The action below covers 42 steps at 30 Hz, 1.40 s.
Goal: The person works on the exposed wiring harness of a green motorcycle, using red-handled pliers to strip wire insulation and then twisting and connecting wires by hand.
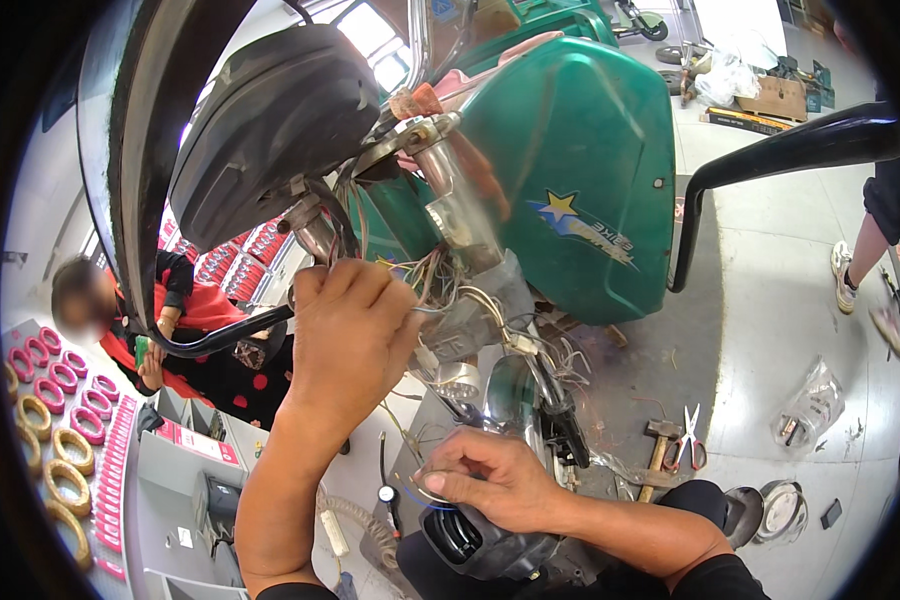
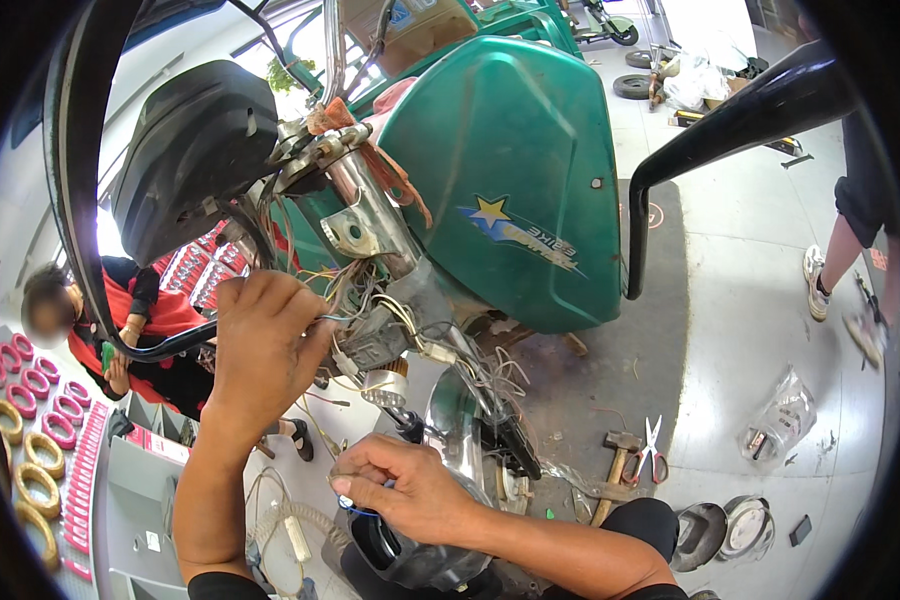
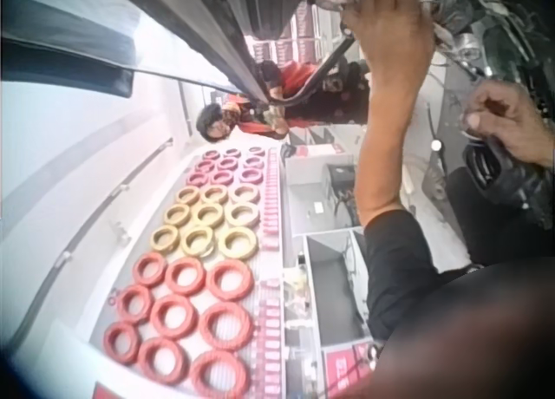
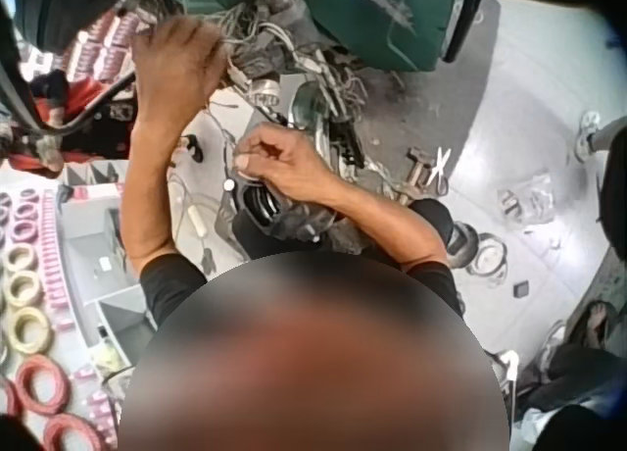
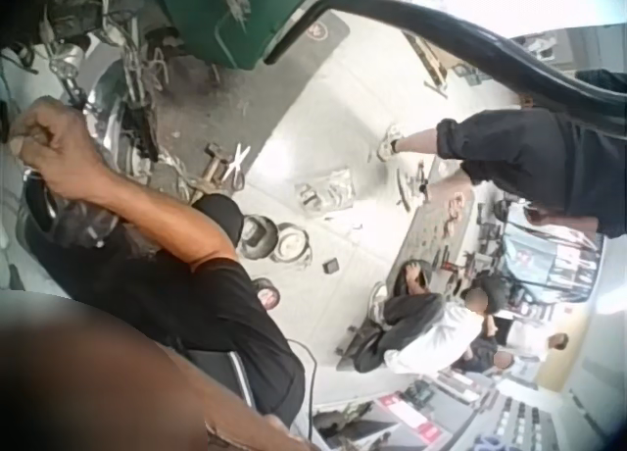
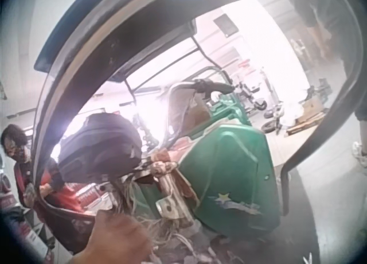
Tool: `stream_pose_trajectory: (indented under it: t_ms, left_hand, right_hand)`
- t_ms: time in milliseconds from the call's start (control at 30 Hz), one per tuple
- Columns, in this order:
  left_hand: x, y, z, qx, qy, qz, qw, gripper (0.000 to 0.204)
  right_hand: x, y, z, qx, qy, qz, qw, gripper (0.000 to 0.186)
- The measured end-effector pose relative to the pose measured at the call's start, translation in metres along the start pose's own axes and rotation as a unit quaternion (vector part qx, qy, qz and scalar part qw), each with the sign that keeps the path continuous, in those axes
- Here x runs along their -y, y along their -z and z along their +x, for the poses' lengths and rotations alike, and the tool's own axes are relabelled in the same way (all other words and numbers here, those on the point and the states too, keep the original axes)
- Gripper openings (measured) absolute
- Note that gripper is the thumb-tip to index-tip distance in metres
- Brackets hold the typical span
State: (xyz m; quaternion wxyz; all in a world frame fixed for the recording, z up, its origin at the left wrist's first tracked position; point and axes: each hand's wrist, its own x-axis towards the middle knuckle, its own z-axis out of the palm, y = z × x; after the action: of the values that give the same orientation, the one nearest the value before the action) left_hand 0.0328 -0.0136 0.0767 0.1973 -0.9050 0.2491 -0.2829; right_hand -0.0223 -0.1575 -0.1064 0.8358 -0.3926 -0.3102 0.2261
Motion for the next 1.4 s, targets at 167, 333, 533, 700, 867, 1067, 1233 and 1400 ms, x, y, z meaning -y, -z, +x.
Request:
stream_pose_trajectory:
  t_ms: [167, 333, 533, 700, 867, 1067, 1233, 1400]
  left_hand:
    - [0.005, 0.002, -0.001, -0.058, 0.066, 0.003, 0.996, 0.015]
    - [0.013, -0.007, 0.002, -0.095, 0.145, -0.064, 0.983, 0.013]
    - [0.013, -0.009, 0.004, -0.122, 0.149, -0.083, 0.978, 0.015]
    - [0.019, -0.007, 0.003, -0.113, 0.16, -0.097, 0.976, 0.018]
    - [0.023, -0.006, 0.005, -0.122, 0.161, -0.11, 0.973, 0.019]
    - [0.024, 0.004, 0.006, -0.064, 0.232, -0.215, 0.947, 0.021]
    - [0.023, 0.014, 0.009, -0.023, 0.265, -0.225, 0.937, 0.026]
    - [0.02, 0.017, 0.01, -0.017, 0.27, -0.227, 0.935, 0.027]
  right_hand:
    - [-0.006, 0.005, 0.004, -0.005, 0.019, 0.005, 1.0, 0.023]
    - [-0.003, 0.007, 0.007, -0.018, 0.02, 0.013, 1.0, 0.022]
    - [0.012, 0.011, 0.006, 0.011, -0.028, -0.004, 1.0, 0.012]
    - [0.012, 0.013, 0.006, 0.017, -0.024, -0.015, 0.999, 0.013]
    - [0.01, 0.015, 0.006, 0.015, -0.021, -0.03, 0.999, 0.013]
    - [0.002, 0.01, 0.008, -0.028, 0.022, -0.011, 0.999, 0.022]
    - [-0.001, 0.01, 0.008, -0.028, 0.026, -0.005, 0.999, 0.023]
    - [0.0, 0.012, 0.006, -0.027, 0.022, -0.009, 0.999, 0.023]
